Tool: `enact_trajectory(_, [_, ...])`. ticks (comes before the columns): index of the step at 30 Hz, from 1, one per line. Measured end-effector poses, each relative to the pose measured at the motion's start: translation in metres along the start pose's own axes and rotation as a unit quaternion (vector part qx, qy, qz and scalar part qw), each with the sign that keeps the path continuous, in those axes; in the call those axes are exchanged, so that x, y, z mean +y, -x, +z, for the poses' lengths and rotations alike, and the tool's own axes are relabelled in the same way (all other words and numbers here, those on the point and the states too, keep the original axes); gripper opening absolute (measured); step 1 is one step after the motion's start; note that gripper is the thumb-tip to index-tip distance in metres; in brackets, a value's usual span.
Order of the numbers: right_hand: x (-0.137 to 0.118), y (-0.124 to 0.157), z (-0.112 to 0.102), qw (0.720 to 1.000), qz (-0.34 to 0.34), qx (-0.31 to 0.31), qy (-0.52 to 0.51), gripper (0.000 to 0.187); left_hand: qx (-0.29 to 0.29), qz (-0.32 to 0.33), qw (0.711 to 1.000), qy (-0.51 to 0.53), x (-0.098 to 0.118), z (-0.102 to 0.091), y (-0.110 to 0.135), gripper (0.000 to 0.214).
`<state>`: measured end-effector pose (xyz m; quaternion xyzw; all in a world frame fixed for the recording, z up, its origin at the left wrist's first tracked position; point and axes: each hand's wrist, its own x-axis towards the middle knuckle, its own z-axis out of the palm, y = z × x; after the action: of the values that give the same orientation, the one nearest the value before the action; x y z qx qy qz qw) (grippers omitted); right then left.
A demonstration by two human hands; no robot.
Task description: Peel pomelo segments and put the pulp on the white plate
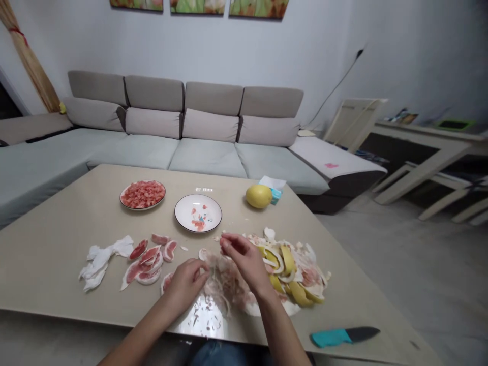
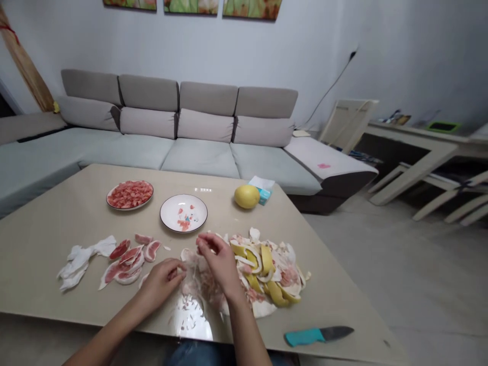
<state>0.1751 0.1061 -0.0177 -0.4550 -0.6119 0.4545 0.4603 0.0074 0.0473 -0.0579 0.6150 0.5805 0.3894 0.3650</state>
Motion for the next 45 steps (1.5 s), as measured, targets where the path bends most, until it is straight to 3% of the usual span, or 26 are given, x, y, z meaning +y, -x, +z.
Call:
enact_trajectory(6, [0.028, -0.093, 0.023, 0.988, -0.054, 0.01, 0.144, 0.013, -0.004, -0.027, 0.995, 0.097, -0.009, 0.002, -0.015, 0.022])
enact_trajectory(10, [0.04, -0.113, 0.039, 0.981, -0.063, -0.003, 0.182, 0.018, -0.016, -0.085, 0.978, 0.188, -0.007, -0.001, -0.013, 0.022])
enact_trajectory(14, [0.026, -0.087, 0.034, 0.981, -0.076, -0.011, 0.176, 0.022, -0.028, -0.156, 0.927, 0.34, -0.003, -0.006, -0.012, 0.031])
enact_trajectory(20, [-0.019, 0.003, 0.015, 0.991, -0.043, -0.06, 0.108, 0.019, -0.033, -0.185, 0.815, 0.549, 0.012, -0.014, -0.003, 0.037])
enact_trajectory(23, [-0.027, 0.039, 0.016, 0.99, -0.061, -0.073, 0.108, 0.016, -0.062, -0.192, 0.786, 0.584, 0.024, -0.018, 0.007, 0.042])
enact_trajectory(28, [-0.019, 0.069, 0.036, 0.969, -0.162, -0.031, 0.184, 0.028, -0.076, -0.184, 0.791, 0.579, 0.043, -0.02, 0.022, 0.045])
enact_trajectory(31, [-0.019, 0.074, 0.04, 0.96, -0.19, -0.017, 0.205, 0.024, -0.082, -0.171, 0.794, 0.577, 0.051, -0.021, 0.029, 0.041])
enact_trajectory(34, [-0.025, 0.075, 0.033, 0.976, -0.166, -0.025, 0.141, 0.018, -0.099, -0.155, 0.804, 0.565, 0.055, -0.026, 0.035, 0.041])
enact_trajectory(40, [-0.03, 0.078, 0.015, 0.993, -0.103, -0.053, 0.017, 0.019, -0.147, -0.148, 0.855, 0.475, 0.055, -0.031, 0.043, 0.025])
enact_trajectory(45, [-0.027, 0.08, 0.014, 0.992, -0.115, -0.047, 0.009, 0.031, -0.083, -0.156, 0.874, 0.453, 0.055, -0.031, 0.041, 0.027])
